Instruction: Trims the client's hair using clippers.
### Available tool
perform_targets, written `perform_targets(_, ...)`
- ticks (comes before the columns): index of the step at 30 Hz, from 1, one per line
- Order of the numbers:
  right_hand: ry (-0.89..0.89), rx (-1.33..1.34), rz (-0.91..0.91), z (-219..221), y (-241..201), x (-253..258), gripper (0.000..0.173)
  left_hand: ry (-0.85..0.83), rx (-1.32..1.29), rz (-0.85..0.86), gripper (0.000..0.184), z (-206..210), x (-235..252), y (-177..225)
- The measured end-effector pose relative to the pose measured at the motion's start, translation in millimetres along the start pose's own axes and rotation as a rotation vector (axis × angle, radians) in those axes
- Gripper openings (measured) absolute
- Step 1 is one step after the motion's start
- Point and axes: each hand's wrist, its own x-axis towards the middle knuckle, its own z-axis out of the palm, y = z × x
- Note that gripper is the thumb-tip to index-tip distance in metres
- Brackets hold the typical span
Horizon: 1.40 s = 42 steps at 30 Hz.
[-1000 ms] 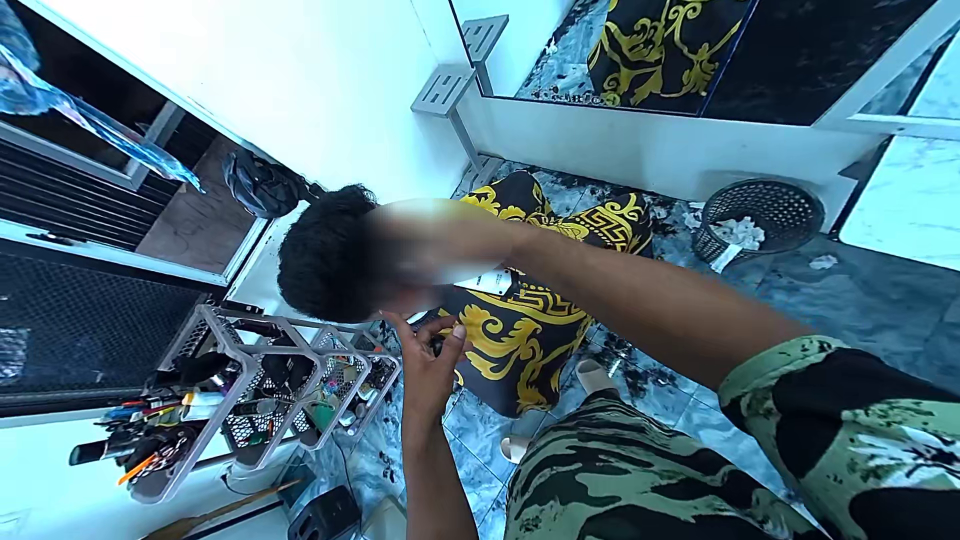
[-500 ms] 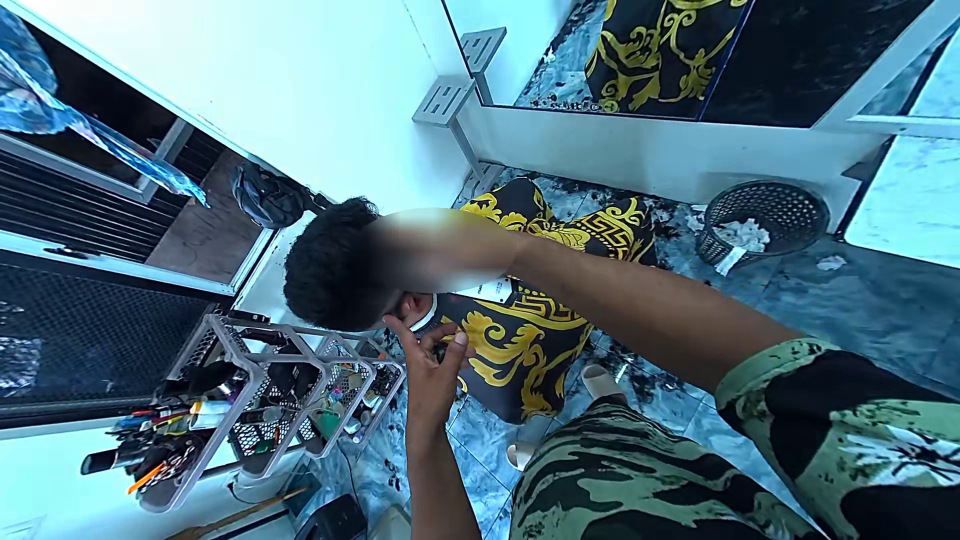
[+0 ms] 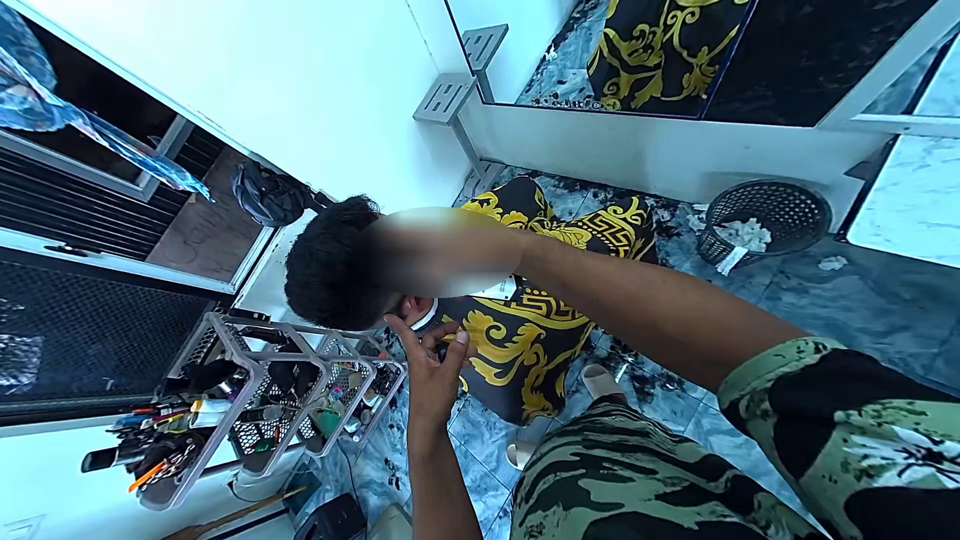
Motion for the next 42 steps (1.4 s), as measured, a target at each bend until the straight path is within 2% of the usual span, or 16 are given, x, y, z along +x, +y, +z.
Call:
perform_targets(5,-0.024,0.013,-0.082,-2,-1,-1,0.026,-0.001,-0.006,0.002,0.117,0,0,-1)
perform_targets(9,0.028,-0.167,-0.092,-2,0,3,0.026,0.0,-0.009,0.009,0.117,0,0,-2)
perform_targets(12,0.003,-0.078,-0.15,-4,-4,2,0.025,0.003,-0.017,-0.001,0.116,0,0,-1)
perform_targets(16,0.016,-0.289,-0.162,-5,-6,2,0.027,-0.003,-0.004,0.004,0.114,0,-1,0)
perform_targets(20,-0.007,-0.099,-0.148,-6,-11,1,0.027,-0.006,0.01,0.004,0.115,0,-1,-1)
perform_targets(23,-0.013,-0.272,-0.166,-5,-11,0,0.024,-0.006,0.014,0.008,0.115,-1,-2,-2)
perform_targets(27,-0.015,-0.122,-0.145,-5,-14,0,0.028,-0.009,0.005,0.012,0.115,0,-2,-3)
perform_targets(31,-0.012,-0.297,-0.158,-4,-14,-2,0.024,-0.001,0.004,0.007,0.115,0,-3,-3)
perform_targets(35,-0.029,-0.109,-0.12,-3,-17,-3,0.028,-0.003,-0.011,0.009,0.116,0,-3,-3)
perform_targets(38,-0.005,-0.276,-0.123,-3,-16,-3,0.027,0.004,-0.006,0.0,0.115,0,-3,-3)
perform_targets(42,-0.012,-0.133,-0.118,-6,-22,-5,0.029,0.005,-0.007,0.008,0.116,1,-1,-3)
